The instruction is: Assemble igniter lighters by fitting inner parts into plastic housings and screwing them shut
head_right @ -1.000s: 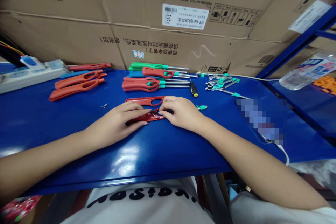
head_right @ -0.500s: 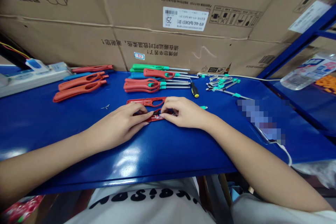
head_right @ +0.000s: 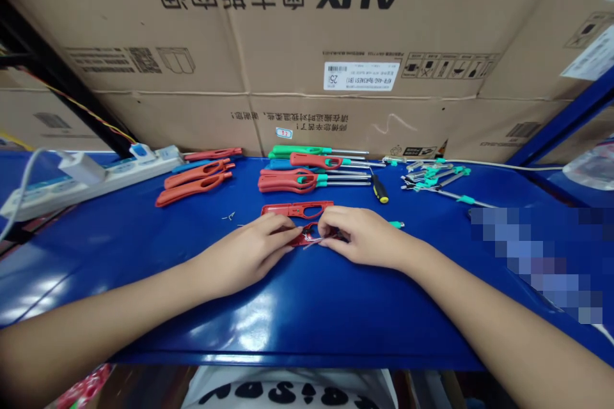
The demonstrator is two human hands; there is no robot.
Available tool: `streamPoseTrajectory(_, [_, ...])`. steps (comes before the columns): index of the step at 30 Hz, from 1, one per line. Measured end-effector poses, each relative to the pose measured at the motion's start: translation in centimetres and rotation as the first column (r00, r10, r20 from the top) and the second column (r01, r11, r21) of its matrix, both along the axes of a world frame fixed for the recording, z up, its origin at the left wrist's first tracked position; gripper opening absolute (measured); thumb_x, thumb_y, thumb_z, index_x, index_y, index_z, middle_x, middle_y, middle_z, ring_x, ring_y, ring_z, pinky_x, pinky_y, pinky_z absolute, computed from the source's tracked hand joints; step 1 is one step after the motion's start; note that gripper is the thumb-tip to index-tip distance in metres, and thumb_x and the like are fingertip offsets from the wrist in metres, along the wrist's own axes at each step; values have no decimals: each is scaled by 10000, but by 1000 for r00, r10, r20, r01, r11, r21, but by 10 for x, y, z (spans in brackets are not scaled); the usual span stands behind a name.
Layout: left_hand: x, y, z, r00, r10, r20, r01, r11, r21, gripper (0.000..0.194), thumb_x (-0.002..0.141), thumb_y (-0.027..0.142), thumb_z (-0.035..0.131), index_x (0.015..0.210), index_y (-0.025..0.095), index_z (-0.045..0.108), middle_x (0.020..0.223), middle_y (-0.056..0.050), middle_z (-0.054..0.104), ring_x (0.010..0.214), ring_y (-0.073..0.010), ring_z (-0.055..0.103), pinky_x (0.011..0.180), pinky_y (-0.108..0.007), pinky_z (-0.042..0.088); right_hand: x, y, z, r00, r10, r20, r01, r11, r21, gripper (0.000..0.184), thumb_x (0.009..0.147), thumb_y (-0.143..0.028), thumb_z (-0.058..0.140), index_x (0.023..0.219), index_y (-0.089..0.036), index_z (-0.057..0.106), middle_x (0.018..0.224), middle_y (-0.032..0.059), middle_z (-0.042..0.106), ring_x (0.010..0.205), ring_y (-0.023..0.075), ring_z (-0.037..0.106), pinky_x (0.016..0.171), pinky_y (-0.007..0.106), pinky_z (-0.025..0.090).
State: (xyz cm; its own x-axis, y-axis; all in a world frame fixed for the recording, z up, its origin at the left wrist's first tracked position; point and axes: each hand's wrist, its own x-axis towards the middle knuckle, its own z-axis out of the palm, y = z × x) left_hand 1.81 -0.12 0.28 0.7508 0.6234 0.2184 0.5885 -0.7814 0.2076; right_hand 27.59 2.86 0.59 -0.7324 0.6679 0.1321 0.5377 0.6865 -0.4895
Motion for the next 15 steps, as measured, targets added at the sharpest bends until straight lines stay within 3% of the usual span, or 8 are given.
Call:
streamPoseTrajectory(7, [-1, 0, 1, 1000, 17, 26, -15, 997, -71, 397, 1025, 203, 455, 1412, 153, 525, 1245, -131, 607, 1148, -261, 582, 1003, -430, 518, 2, -3, 6, 1000, 17, 7, -17, 999, -30, 48, 923, -227, 591, 892, -197, 569, 840, 11, 584, 675, 124, 478, 610, 244, 381])
streamPoseTrajectory(15, [-3, 0, 5, 999, -32, -16, 31, 996, -80, 365, 1018, 142, 429, 1330, 222, 600, 1254, -98, 606, 1144, -258, 541, 1005, -438, 488, 6, -4, 12, 998, 53, 35, -51, 998, -44, 128, 898, -201, 591, 816, -198, 492, 807, -3, 530, 674, 122, 450, 610, 245, 362])
